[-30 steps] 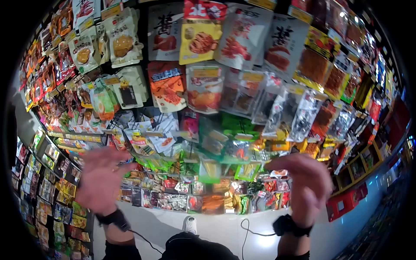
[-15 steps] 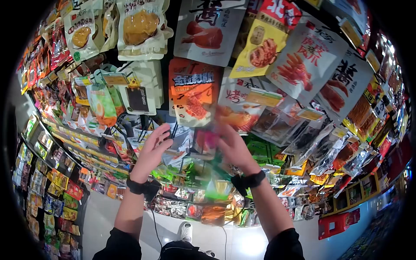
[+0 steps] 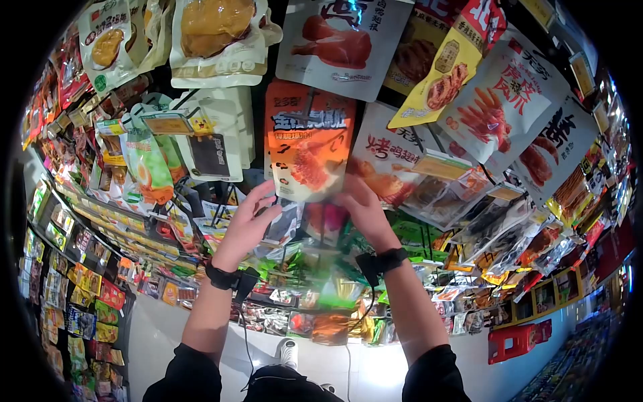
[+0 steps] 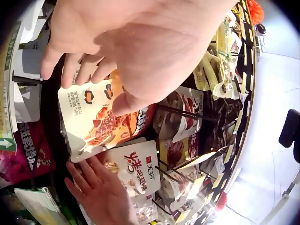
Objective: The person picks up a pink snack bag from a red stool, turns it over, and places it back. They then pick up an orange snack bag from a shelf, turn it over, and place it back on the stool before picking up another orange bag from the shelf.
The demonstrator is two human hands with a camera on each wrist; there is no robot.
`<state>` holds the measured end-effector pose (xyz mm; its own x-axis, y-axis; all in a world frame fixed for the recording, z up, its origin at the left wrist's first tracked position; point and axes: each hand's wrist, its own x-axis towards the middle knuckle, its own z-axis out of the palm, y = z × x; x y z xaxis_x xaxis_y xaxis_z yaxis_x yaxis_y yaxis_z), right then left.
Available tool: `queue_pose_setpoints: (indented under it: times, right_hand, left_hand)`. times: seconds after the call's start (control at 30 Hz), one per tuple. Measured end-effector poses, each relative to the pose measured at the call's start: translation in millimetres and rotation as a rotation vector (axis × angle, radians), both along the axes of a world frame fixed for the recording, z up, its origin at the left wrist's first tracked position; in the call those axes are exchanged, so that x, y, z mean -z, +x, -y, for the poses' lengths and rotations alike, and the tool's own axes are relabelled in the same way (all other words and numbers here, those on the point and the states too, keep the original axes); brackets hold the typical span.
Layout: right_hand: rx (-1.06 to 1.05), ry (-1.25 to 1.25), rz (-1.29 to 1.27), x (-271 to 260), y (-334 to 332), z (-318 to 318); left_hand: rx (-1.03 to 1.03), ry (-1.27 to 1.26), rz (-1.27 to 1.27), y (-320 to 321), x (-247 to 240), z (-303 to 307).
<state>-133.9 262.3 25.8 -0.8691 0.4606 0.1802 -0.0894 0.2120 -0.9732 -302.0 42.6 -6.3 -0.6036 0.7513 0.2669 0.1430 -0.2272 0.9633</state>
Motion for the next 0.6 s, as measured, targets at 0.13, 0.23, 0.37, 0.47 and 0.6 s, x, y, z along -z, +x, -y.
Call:
queue_pose_setpoints:
  times: [0.13, 0.23, 0.37, 0.47, 0.6]
  right_hand:
    - [0.059, -0.062, 0.006, -9, 21, 24]
    - [0.058, -0.01, -0.009, -11, 45, 44]
    - [0.052, -0.072, -0.01, -17, 82, 82]
    - [0.09, -0.017, -0.034, -24, 109, 103]
    - [0.108, 0.116, -0.029, -32, 147, 119]
  left_hand:
    - [-0.044, 0.045, 0.05, -1, -1, 12]
    - [0.017, 0.044, 0.102, 5, -6, 29]
    - [0.001, -0.025, 0.033, 35, -22, 56]
    - [-0.012, 0.0, 0.061, 59, -15, 69]
    - [0.02, 0.052, 0.076, 89, -17, 93]
